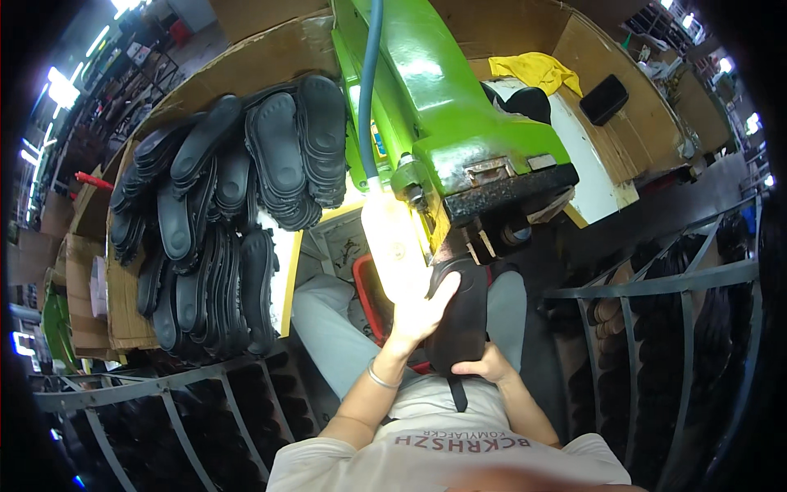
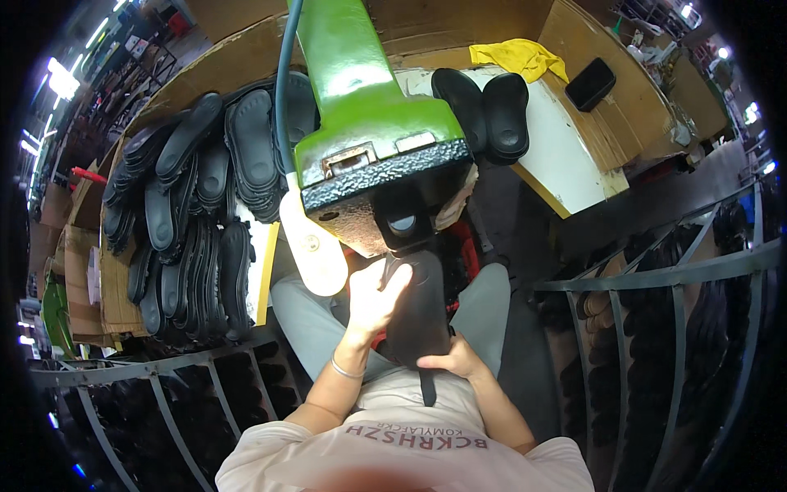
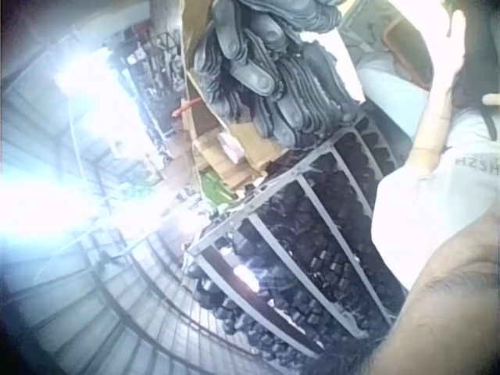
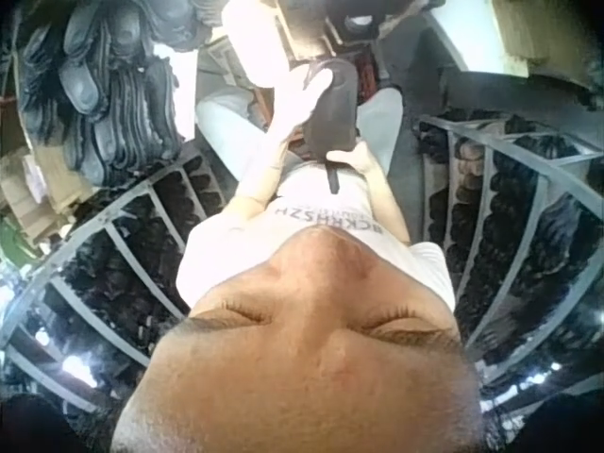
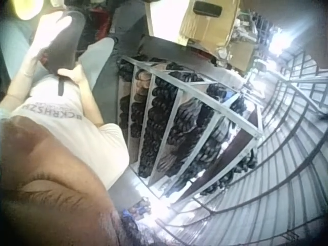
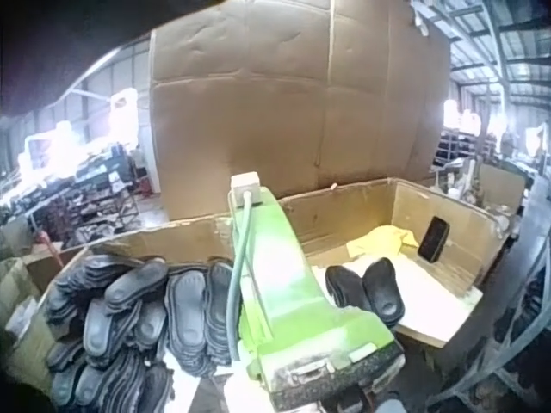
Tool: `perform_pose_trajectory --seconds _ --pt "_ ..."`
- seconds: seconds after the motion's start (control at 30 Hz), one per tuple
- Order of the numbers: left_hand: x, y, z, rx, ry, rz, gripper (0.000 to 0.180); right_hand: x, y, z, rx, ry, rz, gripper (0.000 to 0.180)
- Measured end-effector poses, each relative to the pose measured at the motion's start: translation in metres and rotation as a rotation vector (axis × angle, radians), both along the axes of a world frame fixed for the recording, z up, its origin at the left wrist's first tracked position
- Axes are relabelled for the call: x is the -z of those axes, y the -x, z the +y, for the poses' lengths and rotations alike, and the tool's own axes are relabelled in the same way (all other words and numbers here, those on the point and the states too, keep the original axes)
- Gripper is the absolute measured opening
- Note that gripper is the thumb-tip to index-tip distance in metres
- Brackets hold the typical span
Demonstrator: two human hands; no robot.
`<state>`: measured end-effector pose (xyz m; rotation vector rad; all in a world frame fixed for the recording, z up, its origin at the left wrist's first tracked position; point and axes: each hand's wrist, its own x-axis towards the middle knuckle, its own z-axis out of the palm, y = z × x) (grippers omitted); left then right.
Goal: The recorder trims the edges of shoe soles using a specialized industrial grinding or trimming machine.
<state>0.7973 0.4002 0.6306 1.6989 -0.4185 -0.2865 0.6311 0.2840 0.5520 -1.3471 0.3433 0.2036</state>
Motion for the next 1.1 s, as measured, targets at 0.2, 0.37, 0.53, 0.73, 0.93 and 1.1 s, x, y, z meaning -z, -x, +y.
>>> perform_pose_trajectory --seconds 0.2,0.37,0.53,0.73,0.93,1.1 --pt "0.015 0.014 0.007 -0.105 0.144 0.000 0.011 -0.024 0.023 -0.067 0.329 -0.160 -0.060 0.044" --pt "0.018 0.010 0.002 -0.051 0.183 -0.030 0.013 -0.048 -0.026 -0.126 0.714 -0.195 -0.293 0.051" --pt "-0.010 -0.008 0.017 -0.096 0.210 -0.202 0.016 -0.083 -0.104 -0.123 0.684 -0.173 -0.436 0.053" --pt "-0.004 -0.024 0.072 -0.016 0.282 -0.084 0.026 -0.043 -0.122 -0.092 0.605 -0.366 -0.485 0.053" --pt "0.004 -0.011 0.125 -0.197 0.348 0.277 0.023 -0.048 -0.119 -0.029 0.552 -0.327 -0.436 0.042" --pt "0.037 0.021 0.158 -0.289 0.414 0.370 0.018 -0.067 -0.126 -0.009 0.350 0.056 -0.421 0.051"
